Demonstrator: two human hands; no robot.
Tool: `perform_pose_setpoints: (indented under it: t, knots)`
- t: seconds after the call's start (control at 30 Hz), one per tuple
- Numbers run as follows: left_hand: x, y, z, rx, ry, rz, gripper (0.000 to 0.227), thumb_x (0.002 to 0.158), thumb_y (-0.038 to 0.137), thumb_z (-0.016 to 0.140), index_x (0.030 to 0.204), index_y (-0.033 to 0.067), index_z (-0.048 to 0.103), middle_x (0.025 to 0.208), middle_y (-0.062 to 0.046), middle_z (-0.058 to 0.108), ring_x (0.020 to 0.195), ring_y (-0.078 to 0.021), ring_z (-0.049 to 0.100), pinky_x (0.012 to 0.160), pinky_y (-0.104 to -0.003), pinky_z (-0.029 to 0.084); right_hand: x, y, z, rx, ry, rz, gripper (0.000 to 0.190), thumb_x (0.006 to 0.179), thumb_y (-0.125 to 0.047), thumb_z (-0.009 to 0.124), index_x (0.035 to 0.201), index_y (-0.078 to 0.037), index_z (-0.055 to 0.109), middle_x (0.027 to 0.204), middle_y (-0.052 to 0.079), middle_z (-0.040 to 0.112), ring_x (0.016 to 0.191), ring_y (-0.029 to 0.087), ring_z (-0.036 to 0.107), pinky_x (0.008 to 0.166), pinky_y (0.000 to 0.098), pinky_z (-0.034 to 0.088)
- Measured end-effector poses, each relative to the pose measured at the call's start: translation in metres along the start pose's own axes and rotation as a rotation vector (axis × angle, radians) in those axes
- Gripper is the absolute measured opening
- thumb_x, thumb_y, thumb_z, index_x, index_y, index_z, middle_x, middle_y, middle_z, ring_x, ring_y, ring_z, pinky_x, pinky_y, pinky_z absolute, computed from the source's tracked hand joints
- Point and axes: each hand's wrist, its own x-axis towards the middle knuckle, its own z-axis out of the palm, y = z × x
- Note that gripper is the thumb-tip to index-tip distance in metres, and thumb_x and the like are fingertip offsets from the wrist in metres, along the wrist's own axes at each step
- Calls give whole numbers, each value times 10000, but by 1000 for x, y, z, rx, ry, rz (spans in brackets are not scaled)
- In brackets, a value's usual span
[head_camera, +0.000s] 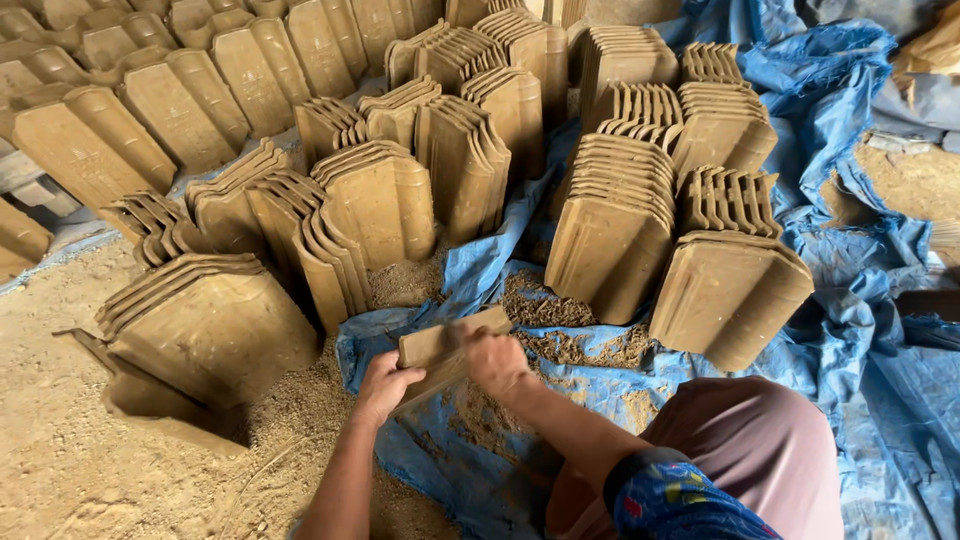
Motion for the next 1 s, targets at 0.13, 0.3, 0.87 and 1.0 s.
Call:
perform_pose_setpoints:
  t: [0.13, 0.3, 0.87, 1.0]
  knots:
    - [3, 3, -4, 102, 26, 45, 260, 671, 247, 793, 778, 15, 750, 711, -149, 697, 722, -199, 644, 652, -366, 495, 18, -6, 15, 108, -54, -4, 249, 820, -106, 408, 970, -35, 594, 784, 153, 636, 559, 323, 666, 480, 441, 528]
    - [-6, 8, -10, 104, 92, 66, 278, 698, 283, 796, 751, 13, 756, 661, -128, 683, 691, -168, 626, 608, -358, 492, 10, 2, 22, 214, -79, -48, 198, 864, -57, 375, 1026, -54, 488, 863, 197, 625, 606, 342, 680, 527, 439, 547]
    - [-8, 6, -33, 128, 65, -21, 337, 738, 342, 787, 927, 63, 771, 866, -122, 743, 882, -222, 684, 750, -367, 515, 22, 148, 202, 23, -363, 310, 347, 873, -140, 436, 1196, -119, 562, 693, 121, 645, 603, 301, 655, 531, 498, 528]
    - [-5, 2, -26, 87, 96, -5, 323, 743, 314, 782, 938, 57, 765, 885, -157, 735, 924, -272, 677, 763, -400, 514, 42, 78, 107, 57, -414, 297, 419, 922, -183, 436, 1335, -115, 440, 900, 168, 671, 811, 373, 675, 714, 604, 522]
